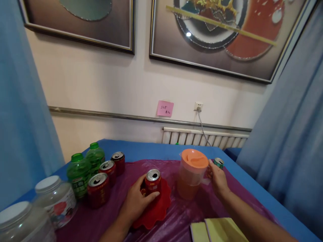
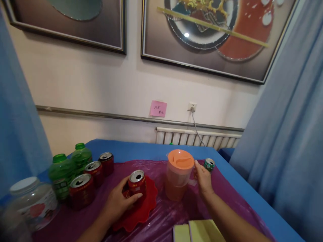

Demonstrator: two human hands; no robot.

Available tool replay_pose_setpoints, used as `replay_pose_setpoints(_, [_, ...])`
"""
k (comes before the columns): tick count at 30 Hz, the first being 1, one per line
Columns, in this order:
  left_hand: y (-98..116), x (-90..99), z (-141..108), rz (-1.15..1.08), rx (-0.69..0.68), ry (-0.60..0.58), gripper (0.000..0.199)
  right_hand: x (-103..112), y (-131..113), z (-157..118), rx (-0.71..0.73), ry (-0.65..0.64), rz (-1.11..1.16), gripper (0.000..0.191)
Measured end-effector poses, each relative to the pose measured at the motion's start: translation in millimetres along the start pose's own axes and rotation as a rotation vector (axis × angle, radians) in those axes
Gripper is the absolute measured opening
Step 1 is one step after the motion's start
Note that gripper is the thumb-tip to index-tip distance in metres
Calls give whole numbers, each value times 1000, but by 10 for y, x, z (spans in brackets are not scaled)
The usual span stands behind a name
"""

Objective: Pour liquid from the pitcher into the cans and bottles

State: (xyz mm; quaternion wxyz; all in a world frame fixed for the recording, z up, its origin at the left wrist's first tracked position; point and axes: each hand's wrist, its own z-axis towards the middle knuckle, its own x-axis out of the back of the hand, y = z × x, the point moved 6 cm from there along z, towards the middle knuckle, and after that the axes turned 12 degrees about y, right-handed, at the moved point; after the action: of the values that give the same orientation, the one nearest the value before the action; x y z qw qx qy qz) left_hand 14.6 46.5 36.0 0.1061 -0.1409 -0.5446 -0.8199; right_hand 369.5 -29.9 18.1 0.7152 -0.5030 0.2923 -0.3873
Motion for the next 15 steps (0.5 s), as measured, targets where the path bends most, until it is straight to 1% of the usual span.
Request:
replay_pose_setpoints(2, [33,15,8,10,-18,6,61,25,47,6,-100,8,55,52])
replay_pose_setpoints(3, [47,24,9,25,-32,11,60,40,39,2,-117,2,59,51])
replay_pose_setpoints(4, [61,34,8,46,-51,20,60,73,11,-8,-110,14,48,50])
replay_pose_setpoints(5, [74,42,4,72,-75,29,59,131,-37,-32,-82,53,28,48])
replay_pose_setpoints(7, [91,51,-7,126,-125,40,60,307,-164,-152,5,211,4,45])
replay_pose_setpoints(8, [95,53,-15,149,-149,47,60,400,-232,-263,57,300,11,45])
replay_pose_setpoints(9, [96,52,-23,170,-170,52,61,466,-294,-406,110,356,29,45])
replay_pose_setpoints(10, [93,49,-32,187,-192,54,61,479,-353,-569,175,347,47,46])
replay_pose_setpoints(11, [90,42,-43,199,-218,52,61,447,-399,-747,237,290,66,47])
replay_pose_setpoints(12, [86,32,-55,207,-251,46,62,351,-411,-928,259,165,55,47])
replay_pose_setpoints(14, [63,6,-82,204,-325,27,63,122,-391,-1279,278,-41,10,50])
replay_pose_setpoints(15, [42,-10,-97,197,-357,13,63,-6,-376,-1428,283,-125,-8,58])
